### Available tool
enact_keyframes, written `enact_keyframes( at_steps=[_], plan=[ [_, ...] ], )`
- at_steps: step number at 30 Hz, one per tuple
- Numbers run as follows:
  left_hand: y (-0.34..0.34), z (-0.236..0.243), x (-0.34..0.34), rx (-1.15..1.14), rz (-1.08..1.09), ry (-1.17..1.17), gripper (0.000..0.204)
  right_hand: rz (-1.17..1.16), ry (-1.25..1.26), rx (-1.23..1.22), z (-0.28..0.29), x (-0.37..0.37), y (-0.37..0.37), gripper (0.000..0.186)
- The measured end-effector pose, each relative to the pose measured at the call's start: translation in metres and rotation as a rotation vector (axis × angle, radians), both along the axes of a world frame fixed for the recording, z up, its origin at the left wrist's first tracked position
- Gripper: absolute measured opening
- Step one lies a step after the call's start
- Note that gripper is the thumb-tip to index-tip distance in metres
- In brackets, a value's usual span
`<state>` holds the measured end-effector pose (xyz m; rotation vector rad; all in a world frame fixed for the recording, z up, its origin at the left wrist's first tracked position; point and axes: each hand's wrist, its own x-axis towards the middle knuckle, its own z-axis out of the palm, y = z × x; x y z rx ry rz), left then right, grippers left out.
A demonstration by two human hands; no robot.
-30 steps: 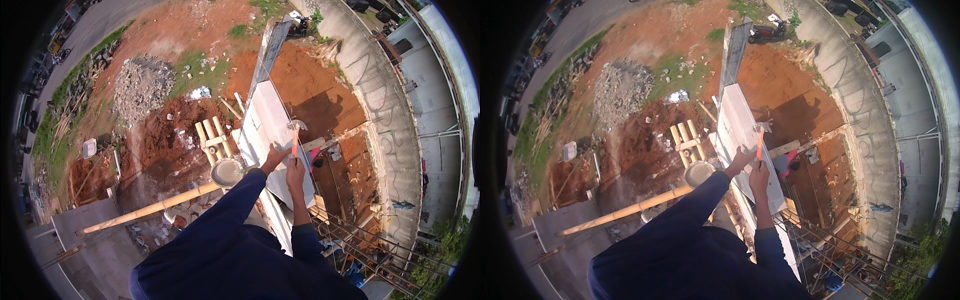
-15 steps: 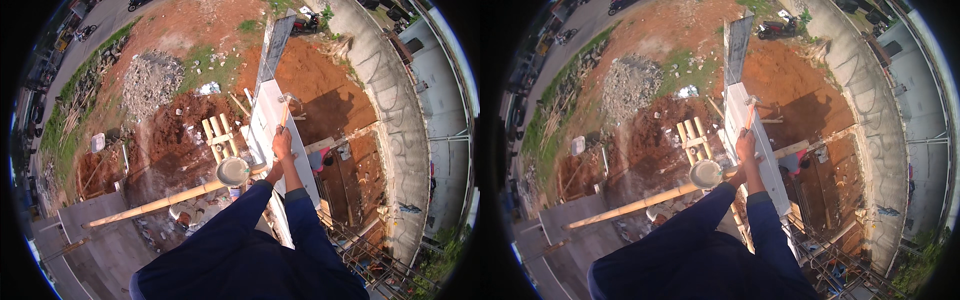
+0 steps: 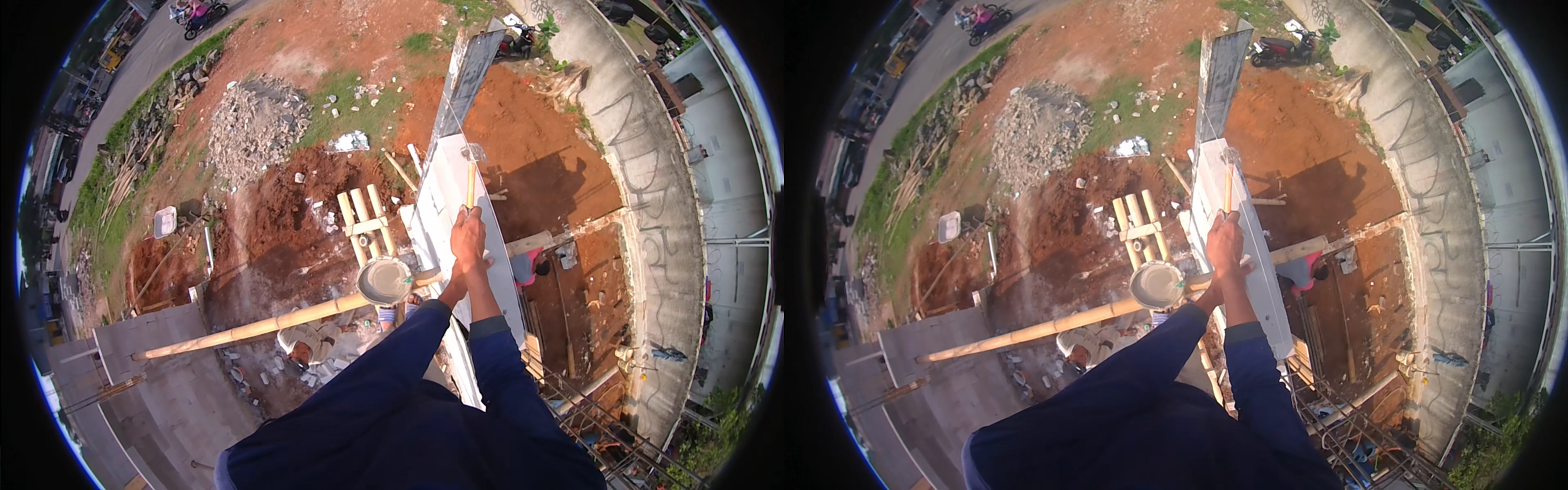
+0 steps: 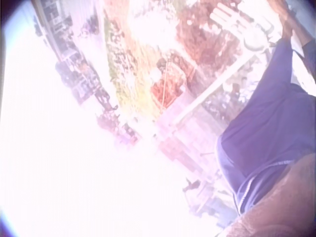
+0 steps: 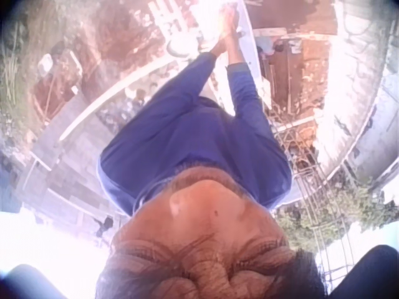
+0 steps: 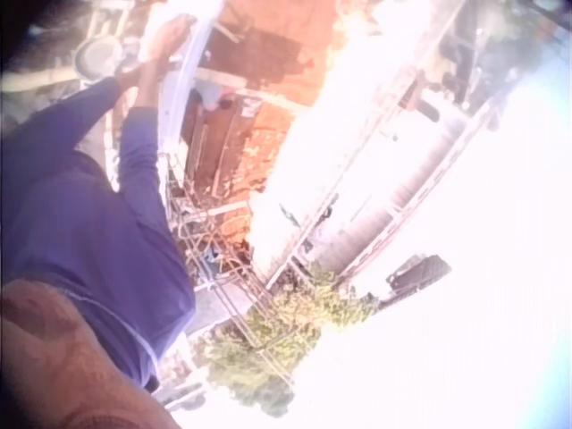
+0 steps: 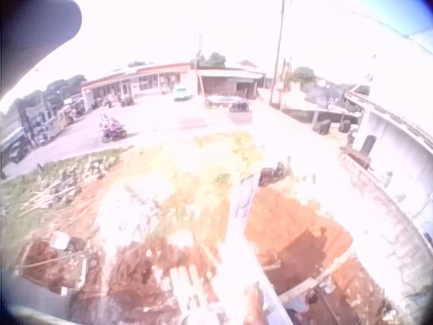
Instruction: The person applies cement mortar to a white rectangular tile using a trowel, then places the tile onto a bamboo scaffolding platform. He taps the tile with a hammer to level it and repeats the process with another tile.
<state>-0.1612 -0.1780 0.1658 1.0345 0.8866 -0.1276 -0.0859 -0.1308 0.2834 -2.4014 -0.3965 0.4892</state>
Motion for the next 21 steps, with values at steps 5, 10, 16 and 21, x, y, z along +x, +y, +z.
enact_keyframes(
  at_steps=[5,10,16,21],
  plan=[
    [0.002,-0.001,-0.001,-0.007,0.013,-0.007,0.124,0.017,0.007,-0.047,-0.002,-0.002,-0.010,0.042],
    [-0.001,0.002,0.009,-0.018,0.007,-0.022,0.122,0.045,-0.071,-0.074,-0.017,0.008,-0.024,0.043],
    [0.002,-0.006,0.001,-0.018,0.011,-0.018,0.120,0.060,-0.104,-0.058,0.000,0.001,-0.021,0.041],
    [-0.003,-0.007,0.006,-0.035,0.013,-0.042,0.118,0.062,-0.076,-0.135,-0.013,0.011,-0.033,0.044]
  ],
)
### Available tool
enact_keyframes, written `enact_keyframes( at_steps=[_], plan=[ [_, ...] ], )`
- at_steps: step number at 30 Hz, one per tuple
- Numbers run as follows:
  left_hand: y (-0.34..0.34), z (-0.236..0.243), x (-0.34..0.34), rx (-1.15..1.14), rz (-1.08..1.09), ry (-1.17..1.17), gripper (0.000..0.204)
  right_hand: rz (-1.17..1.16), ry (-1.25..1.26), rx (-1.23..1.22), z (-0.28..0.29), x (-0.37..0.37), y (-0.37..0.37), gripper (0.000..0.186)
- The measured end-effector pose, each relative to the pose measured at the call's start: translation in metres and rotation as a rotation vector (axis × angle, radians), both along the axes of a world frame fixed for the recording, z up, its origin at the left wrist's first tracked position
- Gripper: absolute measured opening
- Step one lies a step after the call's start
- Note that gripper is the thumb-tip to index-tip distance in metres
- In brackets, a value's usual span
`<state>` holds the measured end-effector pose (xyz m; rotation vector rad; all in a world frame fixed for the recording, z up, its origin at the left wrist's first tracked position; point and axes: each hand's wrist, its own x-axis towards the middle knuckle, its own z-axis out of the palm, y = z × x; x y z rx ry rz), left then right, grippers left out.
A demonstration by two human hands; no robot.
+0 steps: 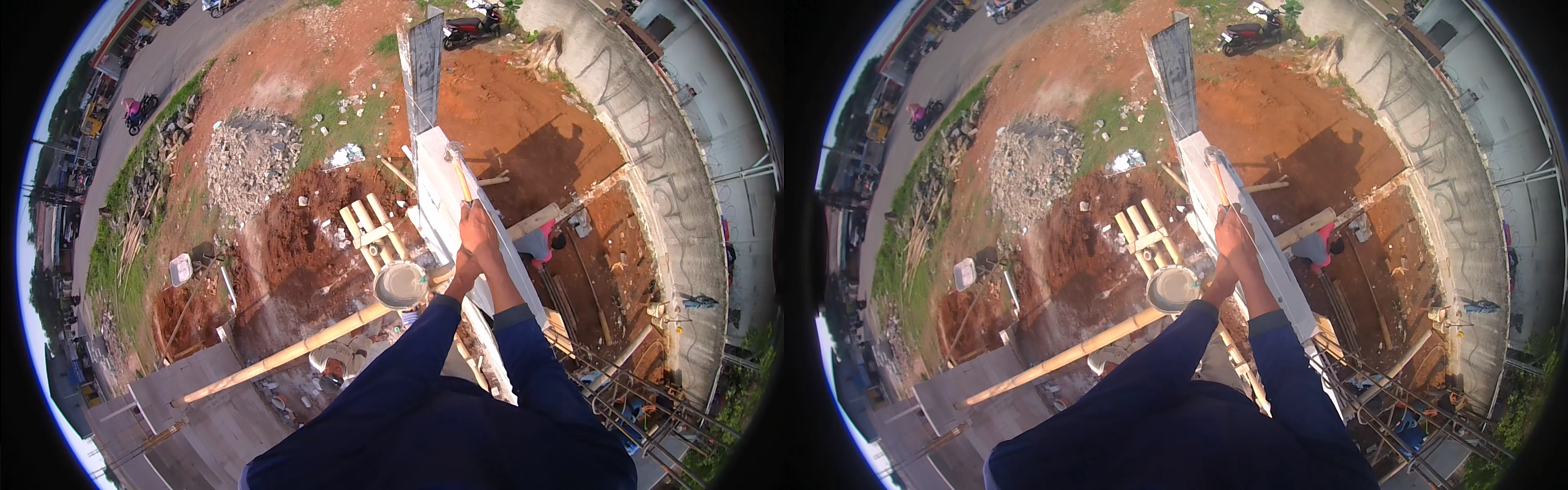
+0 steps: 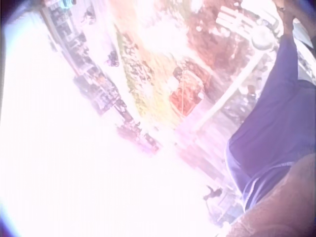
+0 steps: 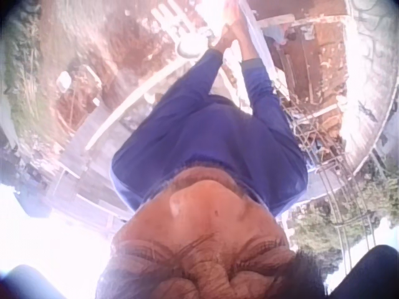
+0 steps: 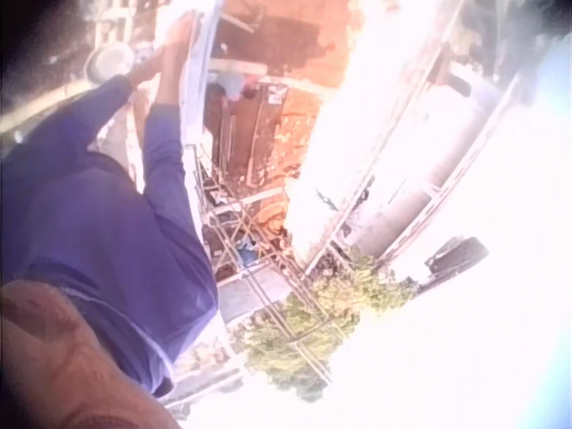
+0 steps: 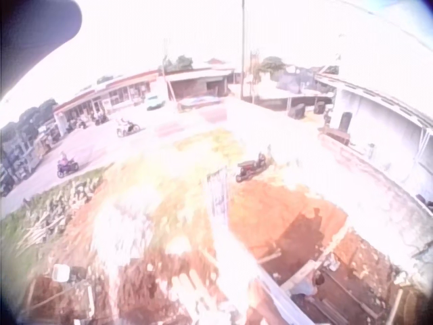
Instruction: The person applies cement mortar to a white rectangular tile using a trowel, then places the tile onto a bamboo scaffolding platform. He taps the tile with a hammer to level it and repeats the process with another tile.
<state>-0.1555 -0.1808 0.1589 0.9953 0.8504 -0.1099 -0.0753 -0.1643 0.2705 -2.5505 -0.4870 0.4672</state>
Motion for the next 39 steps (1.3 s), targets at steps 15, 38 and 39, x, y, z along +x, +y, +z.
enact_keyframes(
  at_steps=[15,38,39],
  plan=[
    [0.008,-0.002,-0.004,-0.022,0.060,-0.029,0.114,-0.121,-0.006,0.046,0.012,-0.031,-0.038,0.039],
    [-0.053,0.025,-0.024,-0.236,-0.010,-0.016,0.062,-0.631,0.193,0.109,0.012,-0.254,-0.270,0.033],
    [-0.055,0.025,-0.025,-0.233,0.013,-0.019,0.063,-0.608,0.231,0.074,0.008,-0.255,-0.273,0.032]
  ],
)
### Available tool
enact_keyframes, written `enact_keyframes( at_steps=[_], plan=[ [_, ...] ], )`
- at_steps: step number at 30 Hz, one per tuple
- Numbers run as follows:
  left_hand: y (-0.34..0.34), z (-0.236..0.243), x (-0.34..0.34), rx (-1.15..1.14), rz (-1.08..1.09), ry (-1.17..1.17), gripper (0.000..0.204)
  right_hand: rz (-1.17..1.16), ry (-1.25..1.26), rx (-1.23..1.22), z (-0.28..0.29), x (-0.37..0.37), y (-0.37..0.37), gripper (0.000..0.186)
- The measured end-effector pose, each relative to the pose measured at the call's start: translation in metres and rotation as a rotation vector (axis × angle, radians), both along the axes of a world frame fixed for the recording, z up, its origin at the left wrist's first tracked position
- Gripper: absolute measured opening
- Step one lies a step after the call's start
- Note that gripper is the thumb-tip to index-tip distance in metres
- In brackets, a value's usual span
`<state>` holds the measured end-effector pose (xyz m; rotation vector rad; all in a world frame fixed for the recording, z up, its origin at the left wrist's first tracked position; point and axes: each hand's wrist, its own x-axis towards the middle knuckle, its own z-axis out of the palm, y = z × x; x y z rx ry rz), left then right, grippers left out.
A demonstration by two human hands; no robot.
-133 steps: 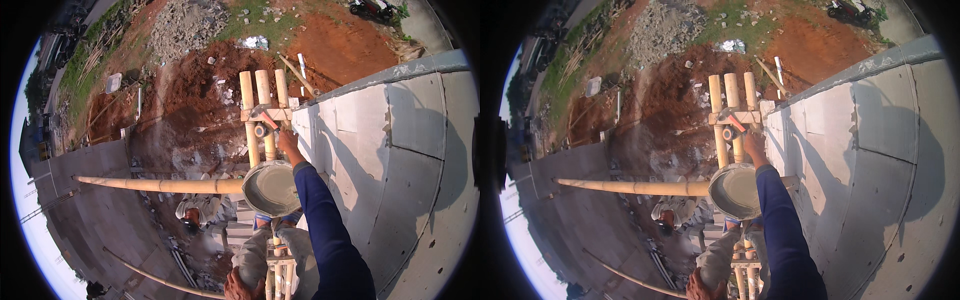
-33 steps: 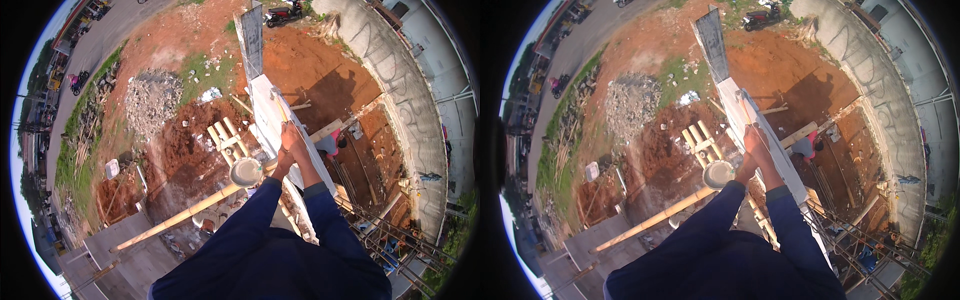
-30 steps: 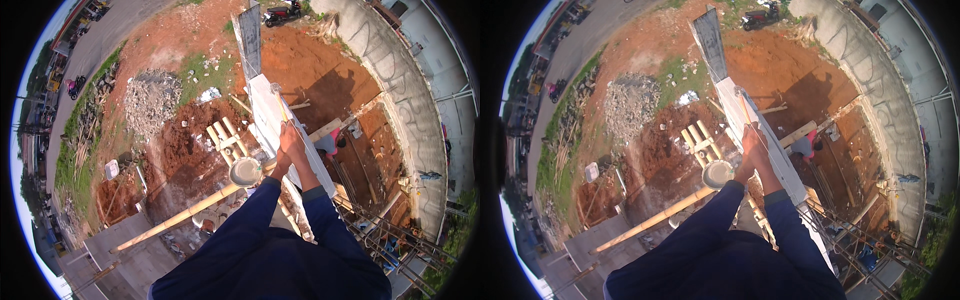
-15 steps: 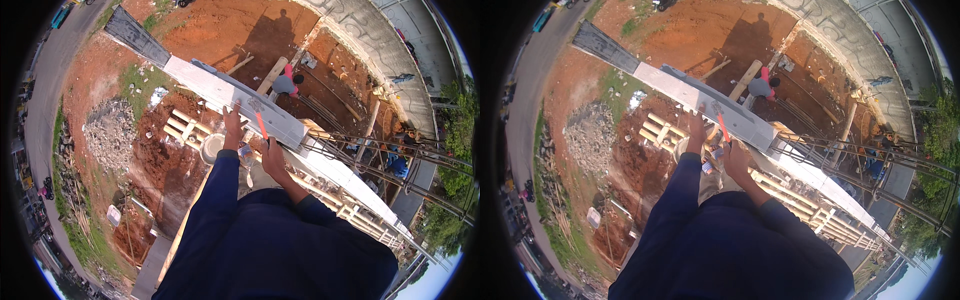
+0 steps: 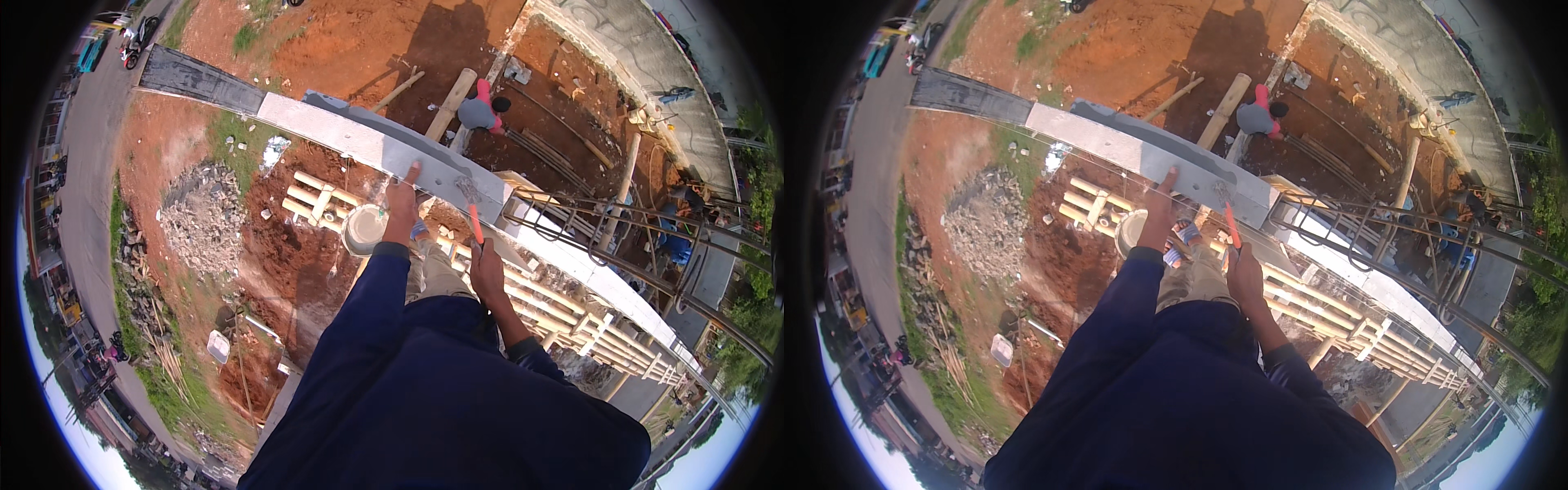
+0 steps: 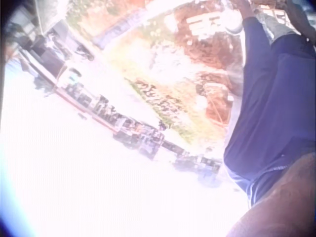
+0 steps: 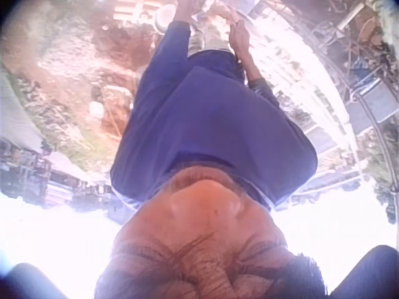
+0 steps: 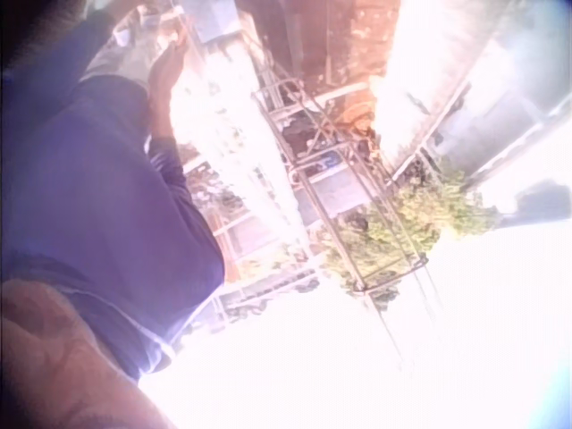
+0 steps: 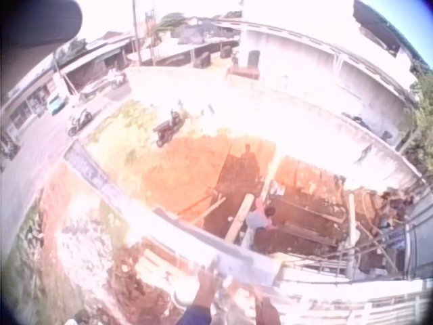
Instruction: The person applies cement mortar to a white rectangular tile using a trowel, then places the tile onto a bamboo scaffolding platform. He taps the tile with a hammer to level it and repeats the process with another tile.
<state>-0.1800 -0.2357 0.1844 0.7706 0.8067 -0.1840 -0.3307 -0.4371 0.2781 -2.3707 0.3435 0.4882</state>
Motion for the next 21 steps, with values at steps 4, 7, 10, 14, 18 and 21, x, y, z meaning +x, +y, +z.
enact_keyframes(
  at_steps=[4,7,10,14,18,21],
  plan=[
    [-0.002,0.006,-0.001,-0.011,0.016,-0.013,0.059,-0.012,-0.037,0.025,0.000,-0.012,0.001,0.031],
    [0.001,0.006,0.000,-0.009,0.018,-0.021,0.058,0.013,-0.040,-0.007,-0.006,-0.016,0.000,0.030],
    [0.002,0.010,0.002,-0.029,-0.011,-0.016,0.057,0.019,-0.045,-0.044,-0.009,-0.014,-0.003,0.029],
    [0.002,0.010,-0.001,-0.038,0.012,-0.009,0.056,0.000,-0.013,-0.028,-0.005,-0.015,-0.004,0.029],
    [-0.008,0.021,0.000,-0.012,0.020,-0.046,0.055,0.019,-0.040,-0.061,-0.013,-0.015,-0.015,0.029],
    [0.004,0.002,0.004,-0.040,-0.009,-0.018,0.056,0.009,-0.057,-0.022,-0.006,-0.013,-0.012,0.029]
  ],
)
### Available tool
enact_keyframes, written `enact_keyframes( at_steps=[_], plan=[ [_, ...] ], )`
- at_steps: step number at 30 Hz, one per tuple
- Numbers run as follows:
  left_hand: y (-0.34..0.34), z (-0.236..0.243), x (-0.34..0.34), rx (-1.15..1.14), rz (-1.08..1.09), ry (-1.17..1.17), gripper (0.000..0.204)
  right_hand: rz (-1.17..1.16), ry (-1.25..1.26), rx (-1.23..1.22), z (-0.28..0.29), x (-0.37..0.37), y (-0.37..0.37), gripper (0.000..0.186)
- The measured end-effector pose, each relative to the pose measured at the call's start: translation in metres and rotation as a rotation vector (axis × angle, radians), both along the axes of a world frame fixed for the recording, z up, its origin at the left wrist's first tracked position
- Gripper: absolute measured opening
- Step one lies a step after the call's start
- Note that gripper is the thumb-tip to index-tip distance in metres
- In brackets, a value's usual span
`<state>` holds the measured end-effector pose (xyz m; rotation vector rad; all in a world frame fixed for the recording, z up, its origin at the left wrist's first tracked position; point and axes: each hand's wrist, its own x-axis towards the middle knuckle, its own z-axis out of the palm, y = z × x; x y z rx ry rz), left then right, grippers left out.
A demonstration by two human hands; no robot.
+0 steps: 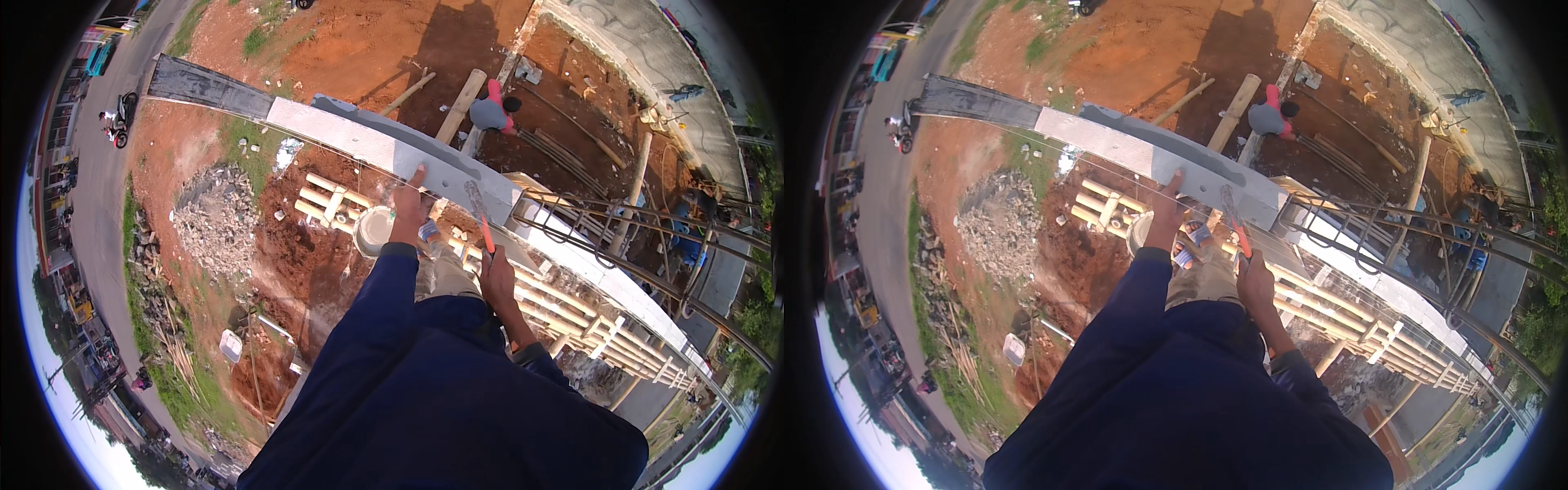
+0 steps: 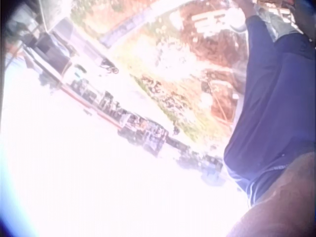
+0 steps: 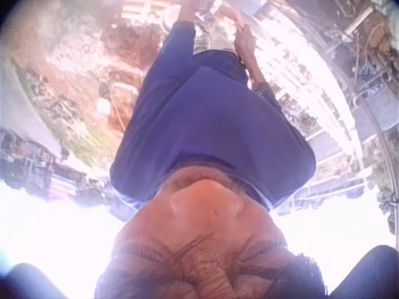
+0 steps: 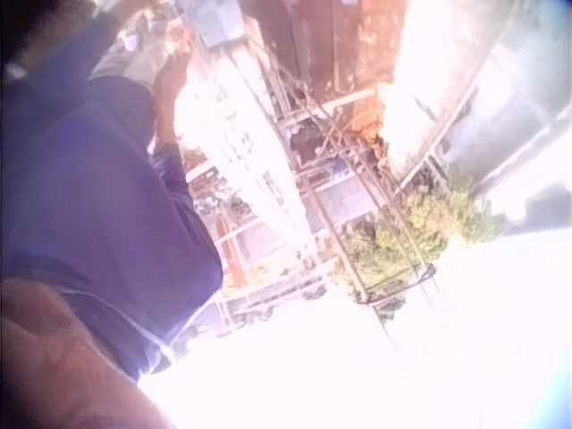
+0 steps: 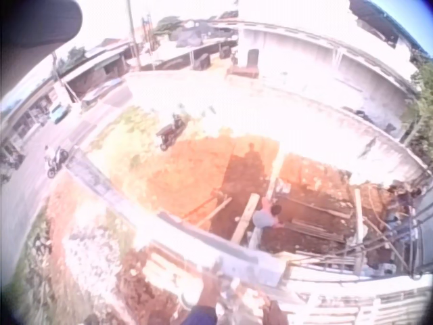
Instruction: The person applies cement mortar to a white rectangular tile using a trowel, then places the tile onto a bamboo scaffolding platform. He taps the tile with a hammer to level it and repeats the process with another tile.
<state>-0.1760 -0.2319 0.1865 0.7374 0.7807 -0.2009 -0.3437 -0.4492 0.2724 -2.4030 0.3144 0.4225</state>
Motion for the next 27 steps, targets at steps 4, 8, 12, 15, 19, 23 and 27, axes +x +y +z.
enact_keyframes(
  at_steps=[4,8,12,15,19,23,27],
  plan=[
    [-0.005,0.001,-0.002,-0.006,-0.001,-0.015,0.060,-0.010,0.114,-0.018,0.004,0.013,-0.001,0.032],
    [-0.001,0.015,-0.004,0.084,0.012,0.034,0.062,0.024,-0.024,0.110,0.009,0.054,0.028,0.028],
    [-0.017,0.004,-0.003,0.068,-0.048,0.065,0.082,0.281,-0.198,0.084,0.013,0.143,0.079,0.030],
    [0.013,-0.079,-0.034,0.109,0.157,-0.039,0.082,0.477,-0.292,0.146,0.028,0.185,0.172,0.028],
    [-0.032,-0.062,0.009,0.209,0.022,-0.065,0.080,0.540,-0.283,0.028,0.025,0.239,0.212,0.034],
    [-0.026,-0.055,-0.002,0.354,-0.030,-0.021,0.078,0.669,-0.214,0.009,0.001,0.247,0.242,0.041],
    [-0.026,-0.053,-0.010,0.437,-0.054,-0.002,0.076,0.583,-0.234,0.068,0.016,0.235,0.264,0.038]
  ],
)
